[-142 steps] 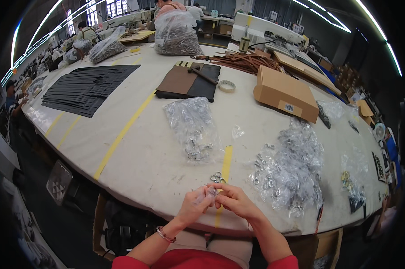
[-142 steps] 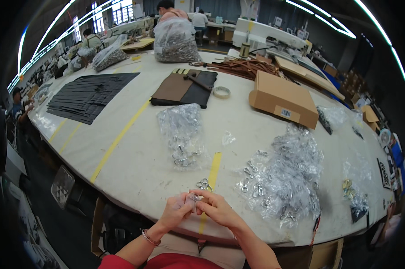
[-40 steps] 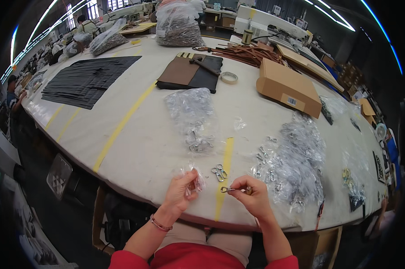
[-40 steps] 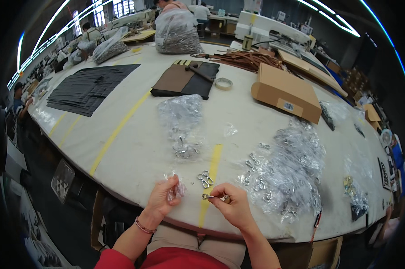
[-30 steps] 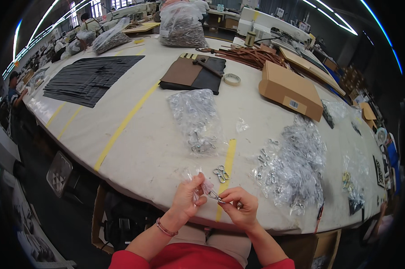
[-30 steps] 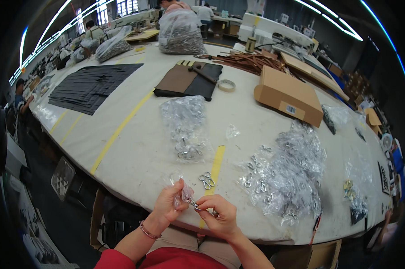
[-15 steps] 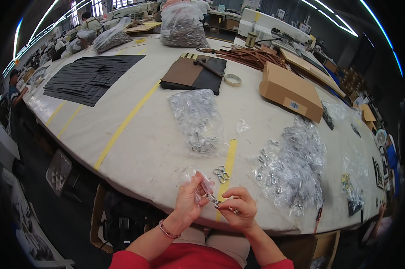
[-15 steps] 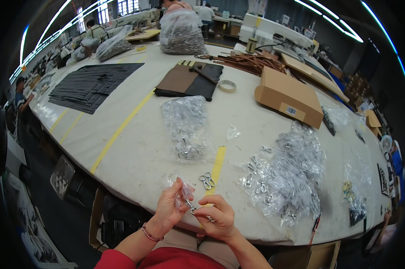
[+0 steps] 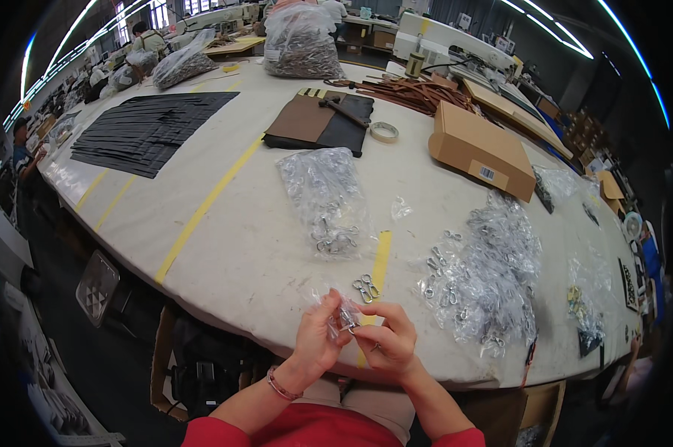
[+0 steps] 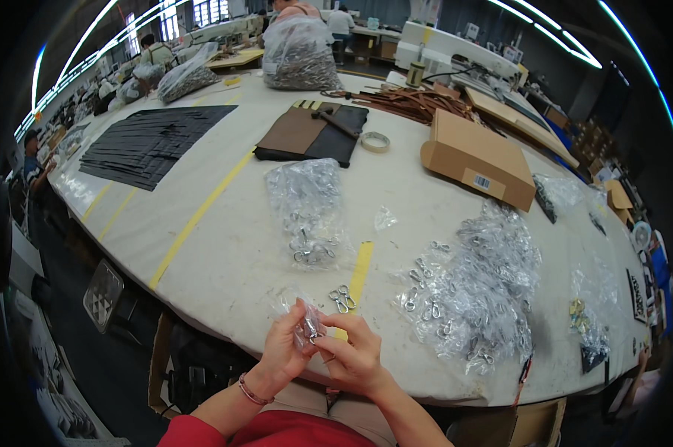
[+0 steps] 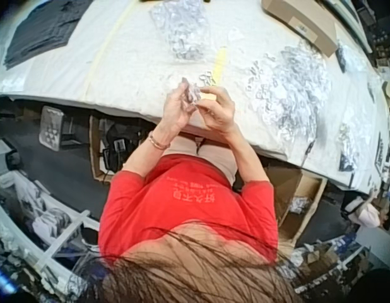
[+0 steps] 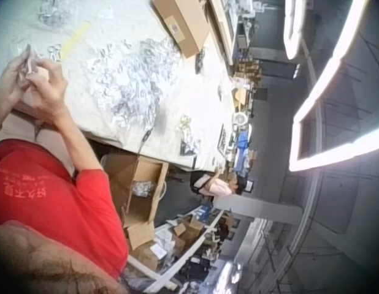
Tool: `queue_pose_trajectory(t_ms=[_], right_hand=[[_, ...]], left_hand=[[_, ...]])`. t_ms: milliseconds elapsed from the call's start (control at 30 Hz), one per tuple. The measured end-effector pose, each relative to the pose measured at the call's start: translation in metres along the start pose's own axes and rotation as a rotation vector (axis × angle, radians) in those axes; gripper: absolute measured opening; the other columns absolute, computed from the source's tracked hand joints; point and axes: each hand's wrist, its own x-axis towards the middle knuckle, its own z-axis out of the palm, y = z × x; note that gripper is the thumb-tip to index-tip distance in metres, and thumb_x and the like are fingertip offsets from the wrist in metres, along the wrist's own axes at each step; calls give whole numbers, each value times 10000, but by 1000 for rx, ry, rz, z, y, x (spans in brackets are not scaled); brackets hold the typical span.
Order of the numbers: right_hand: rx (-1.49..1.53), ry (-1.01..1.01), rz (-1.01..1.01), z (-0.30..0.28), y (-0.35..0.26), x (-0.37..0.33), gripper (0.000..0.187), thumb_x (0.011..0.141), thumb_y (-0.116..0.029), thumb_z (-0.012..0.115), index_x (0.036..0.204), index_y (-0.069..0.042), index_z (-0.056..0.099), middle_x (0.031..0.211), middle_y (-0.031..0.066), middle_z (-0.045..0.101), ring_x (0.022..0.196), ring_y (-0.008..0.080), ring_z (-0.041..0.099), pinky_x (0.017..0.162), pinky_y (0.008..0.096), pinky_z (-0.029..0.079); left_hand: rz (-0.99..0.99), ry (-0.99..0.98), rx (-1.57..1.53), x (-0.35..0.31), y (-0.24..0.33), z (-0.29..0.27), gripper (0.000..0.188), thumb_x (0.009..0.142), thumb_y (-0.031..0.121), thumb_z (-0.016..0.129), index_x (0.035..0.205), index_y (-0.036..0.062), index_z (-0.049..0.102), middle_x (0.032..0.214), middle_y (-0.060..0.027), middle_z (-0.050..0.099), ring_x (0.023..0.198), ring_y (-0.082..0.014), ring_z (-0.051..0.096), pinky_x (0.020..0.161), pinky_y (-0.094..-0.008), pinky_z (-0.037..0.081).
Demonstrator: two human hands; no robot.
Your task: The person sorts and assembles small metal hardware pieces into plastic bags by hand.
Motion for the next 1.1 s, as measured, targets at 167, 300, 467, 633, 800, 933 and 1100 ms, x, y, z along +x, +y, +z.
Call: queue_pose_trajectory(t_ms=[167, 300, 467, 633, 800, 933, 1100], right_hand=[[169, 122, 176, 8, 8, -14, 205, 650, 92, 621, 791, -28, 535, 863, 132, 579, 660, 110, 531, 541, 212, 433], [537, 343, 552, 13, 3, -11, 132, 729, 63, 592, 775, -20, 500, 877, 116, 586, 557, 51, 489, 466, 163, 376], [941, 516, 803, 17, -5, -4, 148, 735, 81, 576, 762, -28, 479, 865, 118, 583, 528, 44, 468, 456, 157, 373], [780, 471, 698, 31, -5, -6, 163, 724, 94, 565, 764, -37, 476, 872, 97, 544, 540, 55, 483, 415, 153, 357], [604, 328, 598, 33, 10, -13, 148, 722, 85, 565, 806, -18, 501, 811, 59, 506, 557, 52, 480, 448, 160, 371], [747, 153, 899, 9, 1, 5, 113, 747, 28, 557, 852, 24, 516, 807, 40, 502, 565, 56, 468, 502, 175, 387], [803, -65, 989, -4, 5, 22, 75, 798, -42, 544, 833, 24, 535, 655, 62, 566, 593, 102, 551, 539, 222, 447]], left_hand=[[-4, -60, -46, -8, 9, 9, 164, 845, 227, 516, 889, 69, 508, 796, -42, 573, 650, -97, 545, 397, -187, 330], [13, -125, 59, -8, 12, 9, 184, 833, 185, 532, 951, 52, 484, 808, -40, 562, 673, -108, 559, 397, -188, 334], [-27, -143, 3, -7, 10, 4, 178, 827, 146, 534, 955, 33, 483, 818, -46, 564, 660, -96, 565, 387, -170, 341], [-10, -109, 66, -5, 5, -1, 128, 827, 155, 536, 893, 47, 521, 795, -39, 567, 651, -103, 554, 382, -176, 334], [-13, -83, 10, -2, 4, 4, 90, 832, 140, 524, 857, 54, 529, 774, -24, 574, 636, -92, 553, 383, -175, 340], [-6, -76, 75, -2, 19, 2, 112, 837, 156, 513, 853, 46, 529, 779, -25, 574, 639, -92, 551, 397, -176, 330], [-62, -249, 452, 5, 20, -12, 182, 845, 169, 511, 916, 3, 535, 820, -62, 588, 629, -96, 567, 402, -172, 357]])
